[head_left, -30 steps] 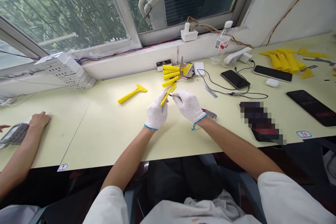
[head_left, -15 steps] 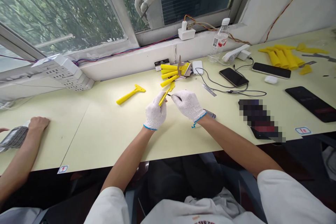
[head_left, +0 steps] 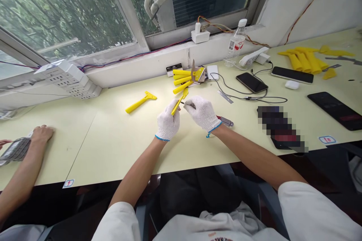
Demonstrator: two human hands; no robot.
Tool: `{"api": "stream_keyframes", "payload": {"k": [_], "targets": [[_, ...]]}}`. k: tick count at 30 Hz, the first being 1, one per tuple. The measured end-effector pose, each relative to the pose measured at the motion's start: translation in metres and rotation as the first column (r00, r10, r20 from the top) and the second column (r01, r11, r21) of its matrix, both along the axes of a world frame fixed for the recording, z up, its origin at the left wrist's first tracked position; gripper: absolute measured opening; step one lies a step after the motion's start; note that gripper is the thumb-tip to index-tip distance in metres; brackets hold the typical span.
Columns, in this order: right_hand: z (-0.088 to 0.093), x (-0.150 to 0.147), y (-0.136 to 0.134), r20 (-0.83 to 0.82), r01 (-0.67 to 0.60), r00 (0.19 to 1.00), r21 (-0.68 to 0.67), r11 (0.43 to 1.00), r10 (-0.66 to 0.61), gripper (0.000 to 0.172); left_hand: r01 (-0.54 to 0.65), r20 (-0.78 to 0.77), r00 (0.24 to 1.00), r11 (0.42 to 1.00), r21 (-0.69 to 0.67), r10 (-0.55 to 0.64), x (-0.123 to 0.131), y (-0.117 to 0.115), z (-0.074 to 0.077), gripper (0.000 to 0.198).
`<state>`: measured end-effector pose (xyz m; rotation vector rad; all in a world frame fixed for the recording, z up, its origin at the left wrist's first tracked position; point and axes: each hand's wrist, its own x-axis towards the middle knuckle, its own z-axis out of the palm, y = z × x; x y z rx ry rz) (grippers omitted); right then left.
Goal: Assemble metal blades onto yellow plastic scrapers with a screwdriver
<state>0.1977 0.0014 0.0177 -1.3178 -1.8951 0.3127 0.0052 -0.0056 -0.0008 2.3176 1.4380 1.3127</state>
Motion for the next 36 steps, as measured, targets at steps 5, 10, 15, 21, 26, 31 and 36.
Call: {"api": "stream_keyframes", "payload": {"k": [5,10,15,21,26,31,36], "targets": [[0.0001,0.0000,-0.0009,0.007,-0.019,1.000,-0.005,1.000,0.019,0.033,0.002,-0.007,1.000,1.000,0.000,-0.002,-0.0007,0.0002,-0.0016,0.044],[0.0021,0.0005,0.0005,0.008,-0.001,1.000,-0.001,1.000,0.001,0.032,-0.001,0.007,1.000,1.000,-0.007,0.001,-0.0008,0.0007,0.0001,0.046],[0.0028,0.0024,0.0002,0.006,-0.002,1.000,0.004,1.000,0.002,0.031,0.006,0.026,1.000,1.000,0.005,-0.006,-0.0012,0.0012,-0.0003,0.047],[0.0013,0.0023,-0.0003,-0.019,-0.015,1.000,0.022,1.000,0.015,0.019,-0.005,0.027,1.000,1.000,-0.014,0.005,-0.0010,0.0009,-0.0019,0.047],[0.0024,0.0012,0.0014,-0.036,-0.030,0.999,0.041,0.999,0.032,0.020,-0.015,0.013,1.000,1.000,-0.001,0.015,-0.0015,0.0019,-0.0005,0.047],[0.0036,0.0046,0.0052,0.019,-0.102,0.995,0.029,0.994,0.101,0.028,0.020,0.006,1.000,1.000,0.008,-0.020,-0.0006,0.0010,-0.0018,0.045],[0.0042,0.0054,0.0046,-0.002,-0.089,0.996,0.035,0.995,0.089,0.021,0.035,-0.010,0.999,0.999,0.022,-0.035,-0.0001,-0.0012,-0.0018,0.041]]}}
